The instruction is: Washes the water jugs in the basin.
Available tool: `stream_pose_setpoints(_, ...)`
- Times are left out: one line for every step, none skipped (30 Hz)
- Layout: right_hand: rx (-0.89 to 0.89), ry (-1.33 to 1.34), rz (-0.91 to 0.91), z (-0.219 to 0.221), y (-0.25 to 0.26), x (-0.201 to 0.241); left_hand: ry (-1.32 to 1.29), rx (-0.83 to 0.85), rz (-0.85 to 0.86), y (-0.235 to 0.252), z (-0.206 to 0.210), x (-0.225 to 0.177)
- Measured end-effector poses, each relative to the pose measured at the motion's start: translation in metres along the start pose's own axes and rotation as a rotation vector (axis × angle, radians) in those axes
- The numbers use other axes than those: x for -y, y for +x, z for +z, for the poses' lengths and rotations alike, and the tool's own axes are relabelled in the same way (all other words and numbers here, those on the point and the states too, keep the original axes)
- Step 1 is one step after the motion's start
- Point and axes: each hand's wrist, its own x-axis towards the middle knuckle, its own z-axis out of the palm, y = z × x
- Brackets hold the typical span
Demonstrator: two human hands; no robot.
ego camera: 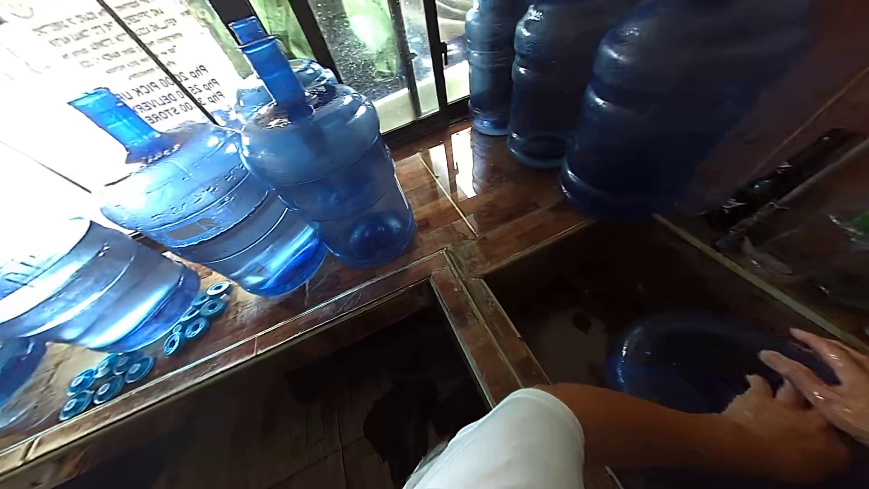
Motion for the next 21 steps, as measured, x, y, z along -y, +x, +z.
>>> stream_pose_setpoints(0.06, 0.015, 0.042, 0.005, 0.009, -0.01, 0.033, -0.017, 0.101, -0.009, 0.006, -0.002)
stream_pose_setpoints(0.092, 0.009, 0.102, 0.009, 0.015, -0.018, 0.048, 0.004, 0.182, -0.017, 0.006, -0.003)
stream_pose_setpoints(0.099, 0.012, 0.163, 0.011, 0.016, -0.023, 0.048, 0.039, 0.245, -0.022, 0.005, -0.001)
stream_pose_setpoints(0.09, 0.021, 0.219, 0.011, 0.013, -0.028, 0.037, 0.073, 0.292, -0.026, 0.004, 0.003)
stream_pose_setpoints(0.062, 0.036, 0.279, 0.009, 0.006, -0.031, 0.025, 0.093, 0.317, -0.026, 0.003, 0.008)
stream_pose_setpoints(0.015, 0.046, 0.354, 0.009, -0.001, -0.036, 0.019, 0.087, 0.317, -0.026, 0.002, 0.014)
stream_pose_setpoints(-0.039, 0.046, 0.439, 0.01, -0.009, -0.04, 0.017, 0.054, 0.287, -0.027, 0.001, 0.021)
stream_pose_setpoints(-0.087, 0.032, 0.528, 0.012, -0.02, -0.041, 0.017, -0.012, 0.226, -0.03, -0.005, 0.027)
stream_pose_setpoints(-0.122, 0.022, 0.62, 0.013, -0.035, -0.037, 0.025, -0.074, 0.148, -0.032, -0.017, 0.035)
stream_pose_setpoints(-0.148, 0.035, 0.706, 0.015, -0.055, -0.029, 0.025, -0.12, 0.059, -0.031, -0.028, 0.043)
stream_pose_setpoints(-0.154, 0.07, 0.787, 0.017, -0.077, -0.015, 0.021, -0.137, -0.042, -0.027, -0.038, 0.052)
stream_pose_setpoints(-0.121, 0.125, 0.864, 0.02, -0.1, 0.002, 0.004, -0.102, -0.146, -0.021, -0.048, 0.06)
stream_pose_setpoints(-0.062, 0.183, 0.913, 0.024, -0.122, 0.019, 0.002, -0.024, -0.237, -0.013, -0.055, 0.067)
stream_pose_setpoints(0.008, 0.259, 0.92, 0.03, -0.142, 0.032, 0.01, 0.051, -0.303, -0.002, -0.058, 0.072)
stream_pose_setpoints(0.077, 0.33, 0.895, 0.041, -0.162, 0.04, 0.006, 0.123, -0.349, 0.01, -0.058, 0.075)
stream_pose_setpoints(0.138, 0.378, 0.858, 0.054, -0.18, 0.047, 0.0, 0.168, -0.372, 0.022, -0.054, 0.076)
stream_pose_setpoints(0.2, 0.407, 0.83, 0.064, -0.196, 0.052, -0.015, 0.189, -0.373, 0.034, -0.049, 0.075)
stream_pose_setpoints(0.244, 0.431, 0.817, 0.073, -0.208, 0.057, -0.025, 0.173, -0.369, 0.046, -0.043, 0.073)
stream_pose_setpoints(0.253, 0.453, 0.82, 0.08, -0.22, 0.059, -0.041, 0.134, -0.363, 0.057, -0.037, 0.068)
stream_pose_setpoints(0.237, 0.469, 0.834, 0.084, -0.231, 0.06, -0.057, 0.099, -0.342, 0.067, -0.032, 0.061)
stream_pose_setpoints(0.205, 0.485, 0.852, 0.085, -0.242, 0.059, -0.075, 0.086, -0.296, 0.075, -0.027, 0.053)
